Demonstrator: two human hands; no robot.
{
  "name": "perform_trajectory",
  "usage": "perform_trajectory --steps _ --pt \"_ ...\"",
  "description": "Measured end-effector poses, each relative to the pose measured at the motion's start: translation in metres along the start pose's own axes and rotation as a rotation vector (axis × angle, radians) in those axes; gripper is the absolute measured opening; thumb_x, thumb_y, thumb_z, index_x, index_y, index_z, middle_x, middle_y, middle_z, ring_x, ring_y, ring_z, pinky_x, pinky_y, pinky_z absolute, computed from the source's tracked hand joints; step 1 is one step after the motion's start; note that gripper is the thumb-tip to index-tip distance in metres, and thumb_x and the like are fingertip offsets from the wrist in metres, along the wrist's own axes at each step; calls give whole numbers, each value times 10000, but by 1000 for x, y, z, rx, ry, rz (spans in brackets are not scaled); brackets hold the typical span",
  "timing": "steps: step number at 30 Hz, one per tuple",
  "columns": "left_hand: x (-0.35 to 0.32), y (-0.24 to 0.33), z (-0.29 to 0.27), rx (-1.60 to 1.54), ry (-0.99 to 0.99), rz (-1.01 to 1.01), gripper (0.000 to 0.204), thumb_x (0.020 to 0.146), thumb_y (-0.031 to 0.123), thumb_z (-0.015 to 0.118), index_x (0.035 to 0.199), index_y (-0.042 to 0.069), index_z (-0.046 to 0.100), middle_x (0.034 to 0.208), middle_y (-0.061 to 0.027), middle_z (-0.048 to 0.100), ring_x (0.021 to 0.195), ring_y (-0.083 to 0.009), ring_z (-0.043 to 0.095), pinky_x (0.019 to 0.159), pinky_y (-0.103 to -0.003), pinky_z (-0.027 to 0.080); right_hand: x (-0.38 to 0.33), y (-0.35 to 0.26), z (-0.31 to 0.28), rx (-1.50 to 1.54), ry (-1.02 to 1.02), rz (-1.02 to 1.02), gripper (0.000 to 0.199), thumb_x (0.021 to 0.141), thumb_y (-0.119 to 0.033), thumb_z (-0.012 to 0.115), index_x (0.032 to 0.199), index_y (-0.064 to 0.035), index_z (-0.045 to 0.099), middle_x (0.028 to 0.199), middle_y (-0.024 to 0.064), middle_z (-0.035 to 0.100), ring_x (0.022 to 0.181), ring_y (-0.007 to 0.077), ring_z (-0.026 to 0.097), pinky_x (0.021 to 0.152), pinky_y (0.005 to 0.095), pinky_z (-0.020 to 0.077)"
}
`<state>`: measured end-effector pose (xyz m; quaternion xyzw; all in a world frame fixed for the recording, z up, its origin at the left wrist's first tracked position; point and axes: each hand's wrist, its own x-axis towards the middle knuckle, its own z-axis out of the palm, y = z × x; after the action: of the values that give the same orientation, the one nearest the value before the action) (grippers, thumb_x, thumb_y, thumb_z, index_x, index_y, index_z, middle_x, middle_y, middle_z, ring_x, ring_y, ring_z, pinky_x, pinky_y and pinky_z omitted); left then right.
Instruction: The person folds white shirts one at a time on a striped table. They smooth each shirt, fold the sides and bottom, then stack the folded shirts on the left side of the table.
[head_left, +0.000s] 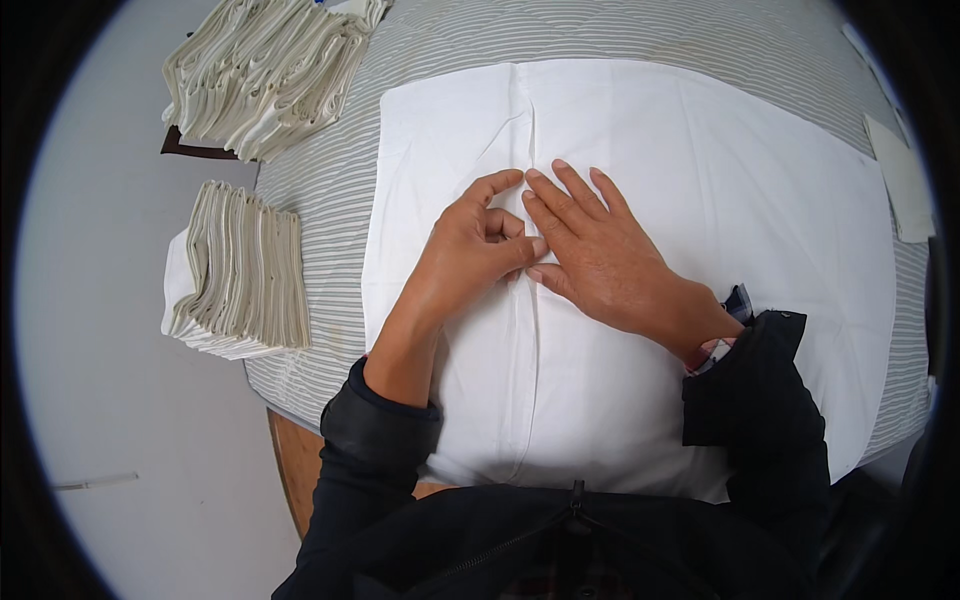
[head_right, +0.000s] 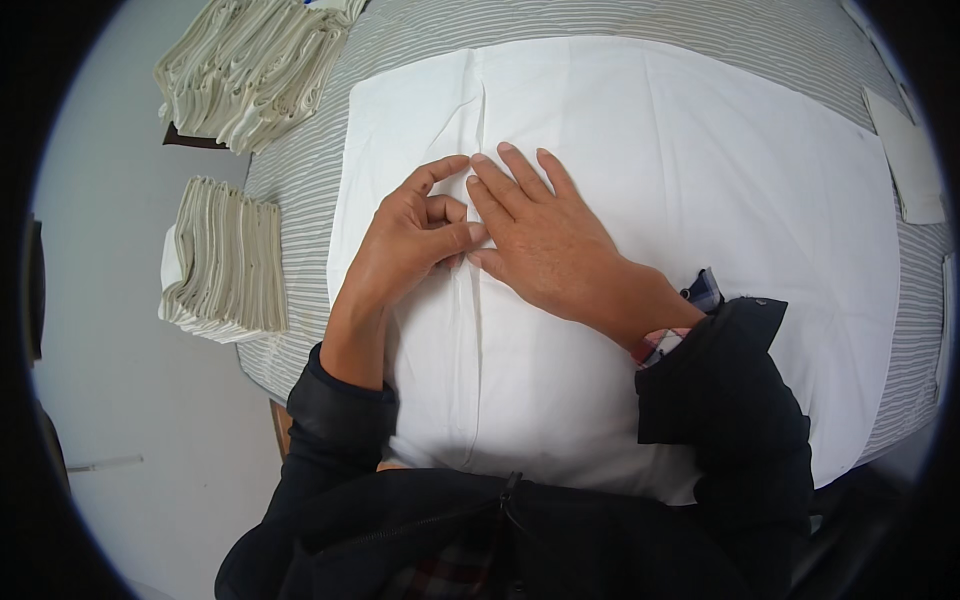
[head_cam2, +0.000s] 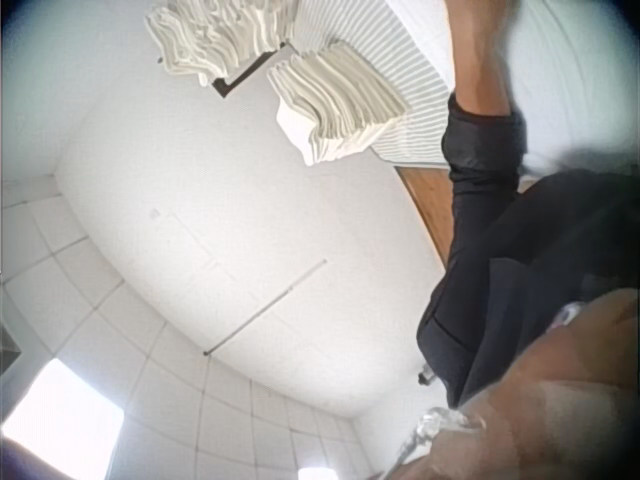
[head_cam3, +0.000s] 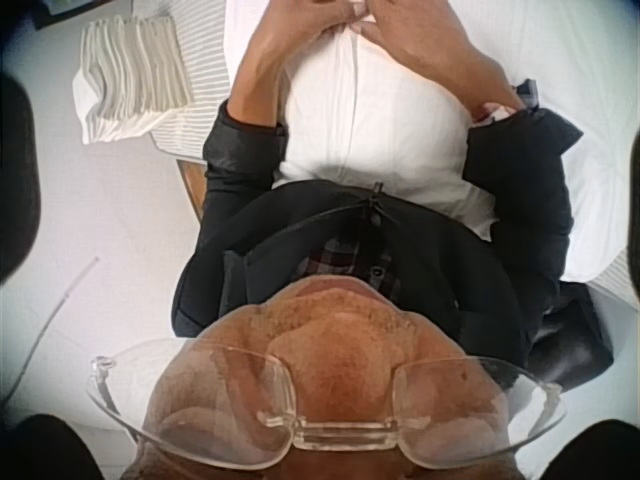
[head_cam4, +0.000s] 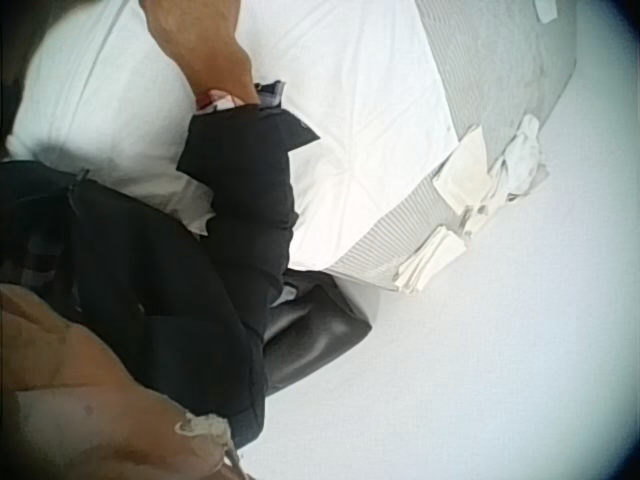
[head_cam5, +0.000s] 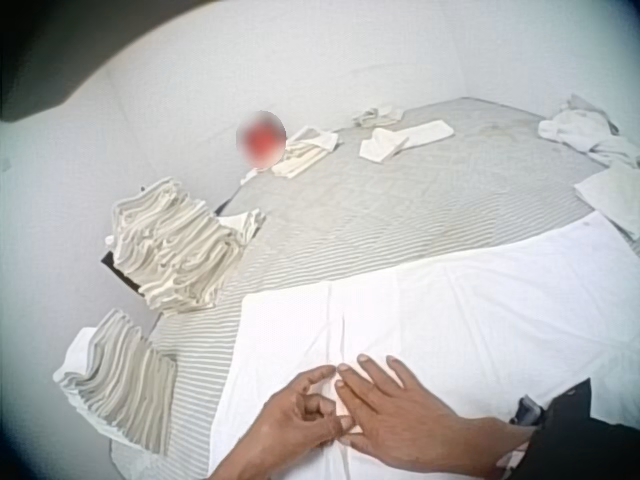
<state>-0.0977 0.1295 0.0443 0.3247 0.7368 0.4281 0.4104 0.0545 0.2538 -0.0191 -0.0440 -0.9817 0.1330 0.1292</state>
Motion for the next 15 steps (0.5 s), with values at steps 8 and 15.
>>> perform_trajectory --steps 8,15 --pt "0 0 -1 37 -37 -33 755 883 53 745 1544 -79 404 723 -15 626 638 -92 594 592 -248 471 0 0 2 -1 -13 3 708 1080 -463 534 1552 54 428 1662 233 341 1594 387 211 1280 569 167" --pt "-2 3 4 21 -3 -13 703 902 48 738 1523 -74 433 702 0 607 584 -76 559 535 -237 435 0 -1 3 -11 -30 12 710 1089 -479 504 1560 46 422 1666 230 335 1599 381 196 1285 566 154"
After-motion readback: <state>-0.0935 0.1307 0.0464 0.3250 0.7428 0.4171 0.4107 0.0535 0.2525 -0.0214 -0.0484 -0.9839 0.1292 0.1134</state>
